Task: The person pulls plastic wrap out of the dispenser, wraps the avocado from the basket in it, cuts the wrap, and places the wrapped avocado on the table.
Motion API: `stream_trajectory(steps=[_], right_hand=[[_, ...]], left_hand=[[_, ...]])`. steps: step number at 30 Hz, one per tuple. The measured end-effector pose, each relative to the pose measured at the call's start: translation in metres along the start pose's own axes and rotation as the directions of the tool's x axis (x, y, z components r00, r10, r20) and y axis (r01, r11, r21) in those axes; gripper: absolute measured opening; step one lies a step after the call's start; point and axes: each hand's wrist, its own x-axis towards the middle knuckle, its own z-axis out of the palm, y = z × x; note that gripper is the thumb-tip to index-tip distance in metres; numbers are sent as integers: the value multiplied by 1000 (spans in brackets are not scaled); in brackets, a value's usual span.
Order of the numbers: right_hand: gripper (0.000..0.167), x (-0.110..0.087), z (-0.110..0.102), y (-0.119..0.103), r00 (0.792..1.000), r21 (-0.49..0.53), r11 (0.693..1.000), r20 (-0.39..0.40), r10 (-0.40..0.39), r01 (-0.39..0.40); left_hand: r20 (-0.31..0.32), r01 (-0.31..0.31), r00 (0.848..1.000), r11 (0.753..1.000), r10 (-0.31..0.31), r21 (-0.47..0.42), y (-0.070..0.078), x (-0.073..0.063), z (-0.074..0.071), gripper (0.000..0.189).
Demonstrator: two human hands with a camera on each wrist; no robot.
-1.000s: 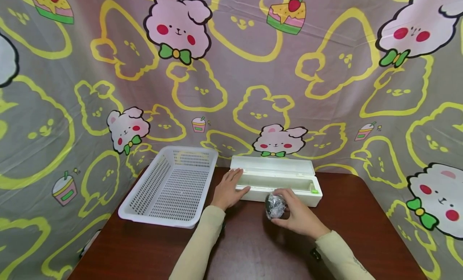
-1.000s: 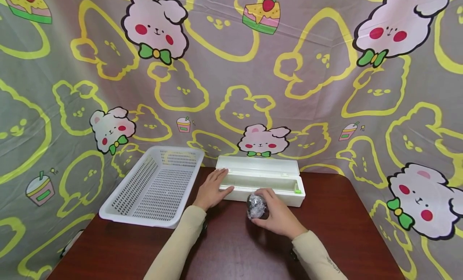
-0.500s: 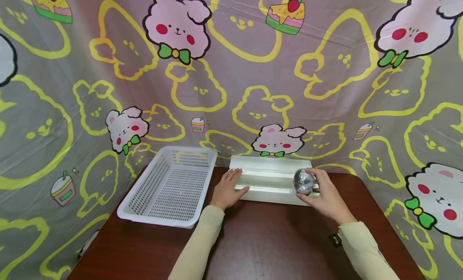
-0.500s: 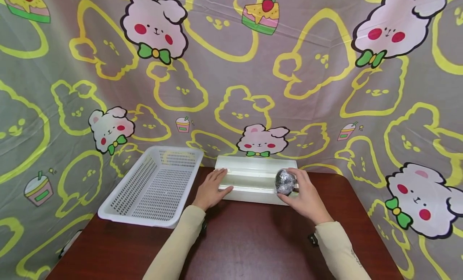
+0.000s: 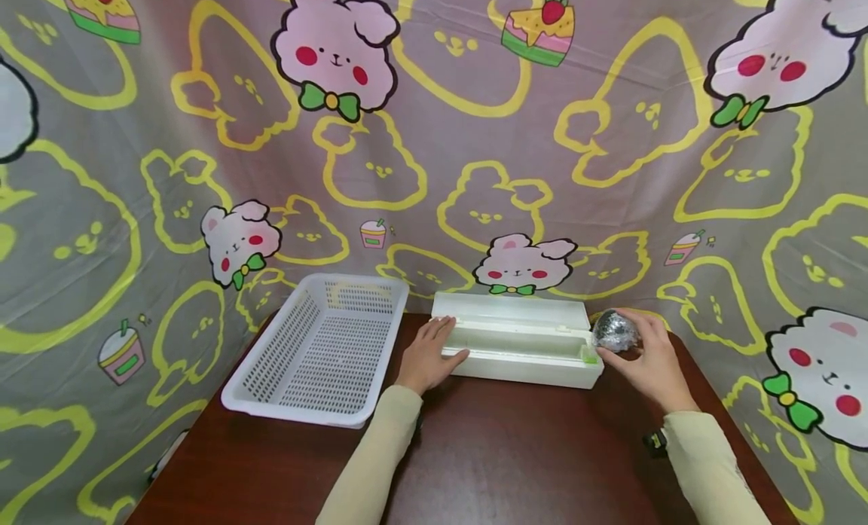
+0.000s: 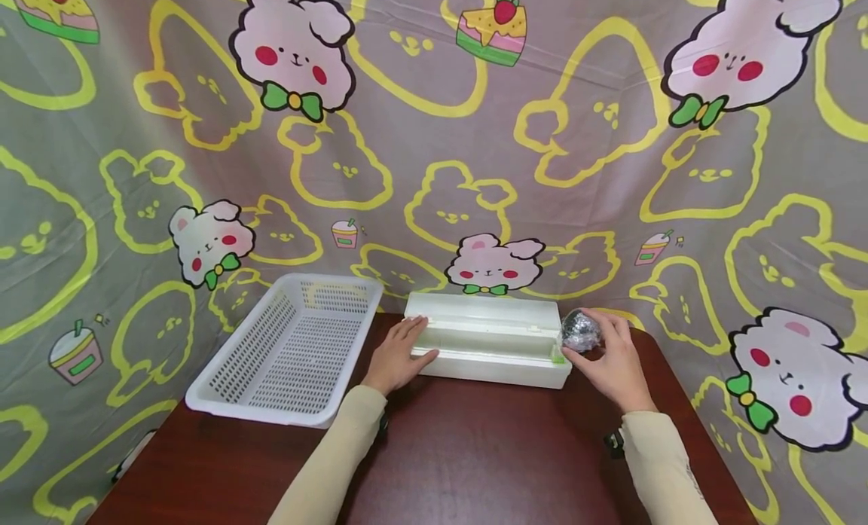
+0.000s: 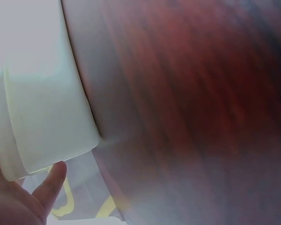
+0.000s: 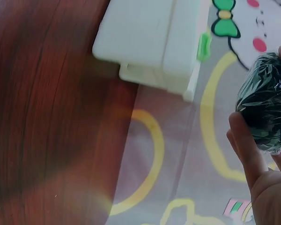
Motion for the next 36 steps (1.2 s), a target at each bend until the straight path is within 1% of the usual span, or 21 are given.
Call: stream_trajectory(steps=[8,14,17,20,26,31,36], right_hand=[[79,0,-9,21,996,-29,997,-46,75,-77],[80,-1,-10,32,987,-20,988,-52,155,-156],[81,-1,-10,36,981,-7,981,-38,192,-193],[83,-2,-8,40,977,-4,977,-23,213,-213],[85,-6,-3,48,969,-40,969,31,246,-245],[86,-9,1,53,952,-78,956,99,290,-283],[87,-12,4,59,934,-110,945,152,322,-308]], left_hand=[[7,7,1000,1000,-7,-5,1,-1,-1,80],[4,9,1000,1000,-9,-10,3,-2,-1,80],[2,8,1000,1000,-8,-10,3,-2,-1,80],[-4,6,1000,1000,-7,-12,3,-2,0,79],[-3,4,1000,1000,-4,-18,3,-3,-2,79],[-5,-1,1000,1000,1,-20,4,-3,-4,79],[-8,0,1000,1000,0,-26,4,-3,-4,79]])
